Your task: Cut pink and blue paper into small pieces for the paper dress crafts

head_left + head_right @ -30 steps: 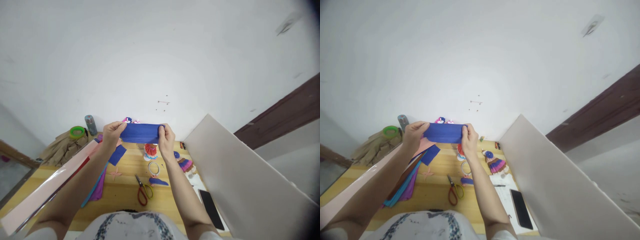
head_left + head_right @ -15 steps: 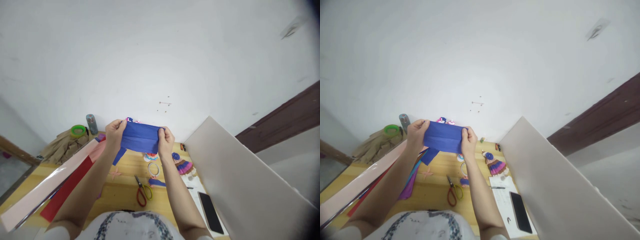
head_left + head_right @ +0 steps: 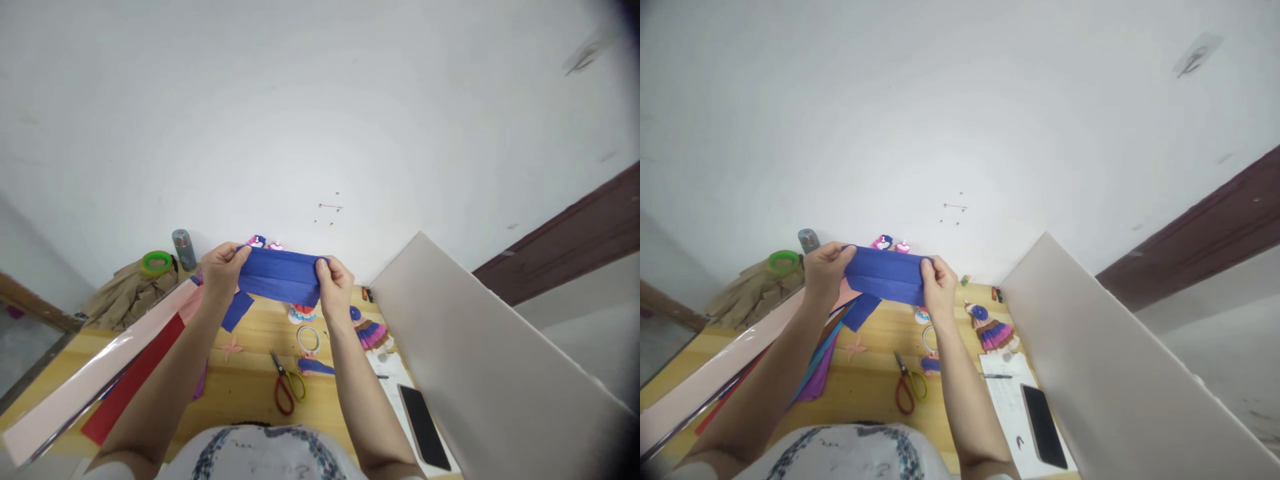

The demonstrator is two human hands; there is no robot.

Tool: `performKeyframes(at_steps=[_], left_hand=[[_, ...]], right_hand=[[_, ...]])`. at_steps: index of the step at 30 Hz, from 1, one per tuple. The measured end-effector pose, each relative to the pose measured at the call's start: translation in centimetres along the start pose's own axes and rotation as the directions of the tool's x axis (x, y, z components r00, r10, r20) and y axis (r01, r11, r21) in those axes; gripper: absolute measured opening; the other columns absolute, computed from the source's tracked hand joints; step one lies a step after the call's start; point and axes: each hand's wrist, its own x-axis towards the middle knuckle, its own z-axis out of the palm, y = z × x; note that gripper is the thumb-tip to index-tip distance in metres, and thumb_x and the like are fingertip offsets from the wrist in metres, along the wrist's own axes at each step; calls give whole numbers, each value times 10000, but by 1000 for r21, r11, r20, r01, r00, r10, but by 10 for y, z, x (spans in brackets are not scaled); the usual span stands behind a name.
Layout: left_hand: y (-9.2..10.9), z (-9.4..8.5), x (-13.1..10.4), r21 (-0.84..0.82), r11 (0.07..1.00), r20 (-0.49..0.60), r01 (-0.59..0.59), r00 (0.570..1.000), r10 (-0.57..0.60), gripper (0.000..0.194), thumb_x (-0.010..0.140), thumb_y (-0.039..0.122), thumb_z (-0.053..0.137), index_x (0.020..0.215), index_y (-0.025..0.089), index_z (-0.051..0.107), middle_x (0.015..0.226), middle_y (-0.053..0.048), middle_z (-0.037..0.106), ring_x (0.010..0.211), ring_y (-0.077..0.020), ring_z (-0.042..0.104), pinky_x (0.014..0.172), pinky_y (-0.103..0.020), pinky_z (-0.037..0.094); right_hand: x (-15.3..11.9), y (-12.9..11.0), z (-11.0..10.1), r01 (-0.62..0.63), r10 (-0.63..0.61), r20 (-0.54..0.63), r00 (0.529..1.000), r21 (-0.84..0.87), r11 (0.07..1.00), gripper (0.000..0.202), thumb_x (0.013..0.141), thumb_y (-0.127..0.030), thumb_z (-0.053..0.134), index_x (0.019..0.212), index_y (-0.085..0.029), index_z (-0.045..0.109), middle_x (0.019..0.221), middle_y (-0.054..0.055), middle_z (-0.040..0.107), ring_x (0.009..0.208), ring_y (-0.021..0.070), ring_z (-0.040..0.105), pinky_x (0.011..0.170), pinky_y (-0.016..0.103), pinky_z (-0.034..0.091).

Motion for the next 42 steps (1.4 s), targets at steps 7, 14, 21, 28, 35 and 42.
performKeyframes(at_steps=[7, 14, 21, 28, 35, 42], left_hand=[[4, -5, 0, 28, 998, -10, -50, 999, 50, 162, 658, 321, 674, 679, 174, 739, 646, -5, 707, 637, -159, 602, 611, -255, 479], [1, -6, 4, -99, 994, -6, -43, 999, 43, 87, 614, 271, 710, 622, 195, 751, 568, 20, 675, 552, -128, 562, 548, -244, 457], [2, -5, 1, -274, 954, 84, 124, 991, -105, 123, 569, 292, 749, 575, 174, 716, 526, 15, 633, 473, -108, 517, 476, -238, 424], [3, -6, -3, -296, 945, 92, 140, 989, -117, 162, 584, 317, 767, 591, 168, 703, 533, 19, 619, 472, -101, 511, 475, -234, 414], [-1, -8, -5, -330, 930, 110, 161, 985, -132, 173, 608, 325, 780, 584, 173, 700, 529, 30, 606, 479, -94, 505, 499, -233, 421], [1, -8, -4, -315, 939, 102, 140, 988, -113, 127, 617, 306, 773, 611, 190, 720, 583, 25, 661, 503, -106, 532, 512, -244, 448]], right_hand=[[2, -4, -6, 110, -110, 18, 994, -14, 994, 264, 858, -391, 545, 688, -196, 598, 666, 24, 540, 666, 181, 503, 656, 314, 410], [4, -4, -8, 159, -161, 31, 987, 47, 986, 241, 856, -374, 572, 767, -185, 692, 779, 44, 646, 748, 191, 575, 697, 319, 444], [0, 0, -9, 31, -33, 20, 999, 119, 992, 337, 823, -460, 603, 646, -174, 608, 593, -22, 460, 579, 123, 400, 552, 245, 344], [-2, -4, -11, 11, -14, 17, 1000, 144, 989, 330, 813, -442, 633, 633, -166, 616, 570, -30, 436, 552, 110, 367, 540, 240, 336], [-3, -6, -12, 10, -11, 4, 1000, 160, 987, 242, 810, -391, 648, 733, -173, 719, 659, -1, 617, 621, 143, 517, 610, 256, 419], [-3, -10, -11, -1, 2, -5, 1000, 201, 980, 194, 787, -358, 672, 742, -187, 752, 703, 7, 693, 672, 164, 596, 656, 272, 469]])
